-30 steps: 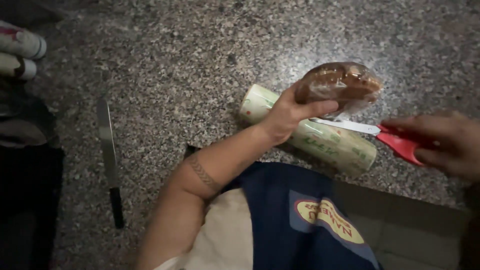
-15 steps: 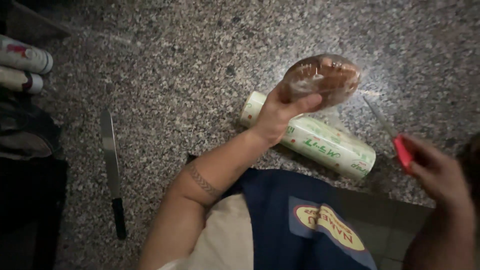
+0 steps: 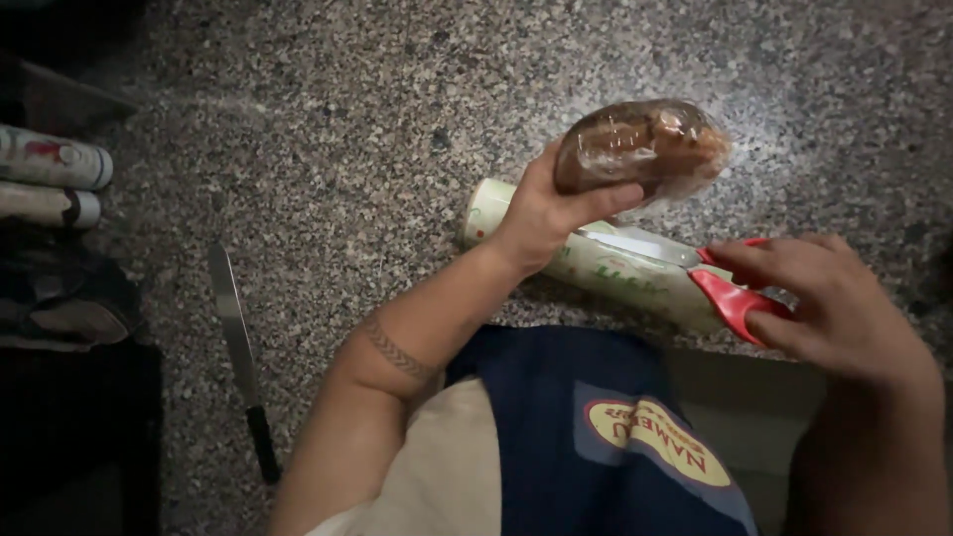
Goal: Wrap individual chocolate-covered donuts in plastic wrap and secure with scissors.
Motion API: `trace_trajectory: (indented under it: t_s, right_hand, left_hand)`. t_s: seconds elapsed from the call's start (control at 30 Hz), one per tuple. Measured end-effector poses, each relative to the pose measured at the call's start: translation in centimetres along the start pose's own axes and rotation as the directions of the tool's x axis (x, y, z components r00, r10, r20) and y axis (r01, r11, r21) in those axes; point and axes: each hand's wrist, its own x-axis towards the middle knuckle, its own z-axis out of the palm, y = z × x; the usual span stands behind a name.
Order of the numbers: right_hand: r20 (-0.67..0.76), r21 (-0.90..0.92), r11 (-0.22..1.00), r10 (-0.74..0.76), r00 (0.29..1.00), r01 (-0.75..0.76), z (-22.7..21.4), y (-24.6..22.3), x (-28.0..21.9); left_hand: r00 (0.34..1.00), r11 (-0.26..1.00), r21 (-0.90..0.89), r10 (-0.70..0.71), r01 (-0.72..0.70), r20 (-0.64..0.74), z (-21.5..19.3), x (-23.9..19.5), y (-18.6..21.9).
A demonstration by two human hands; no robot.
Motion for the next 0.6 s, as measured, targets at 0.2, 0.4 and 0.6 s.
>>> trace_trajectory:
  t_s: [0.2,0.4,0.6]
  right_hand:
    - [0.125,-0.022,0.988,0.152,0.98,-0.15,0.5,0.5,-0.3]
    - [-0.119,0.071,0.965,0.259,0.958,-0.252,5.7,6.8,-5.1]
    - [-0.328,-0.314,0.731,0.516,0.791,-0.606,10.3,12.6,-8.1]
  left_hand:
    - [0.998,0.998,0.032,0.046,-0.047,0.043,-0.7,-0.5,0.1]
    - [0.998,0.998,-0.027,0.055,-0.055,-0.007,-1.9,-1.2,0.7]
    - [0.988,0.98,0.155,-0.135,0.123,0.071,0.4,-1.0,1.2]
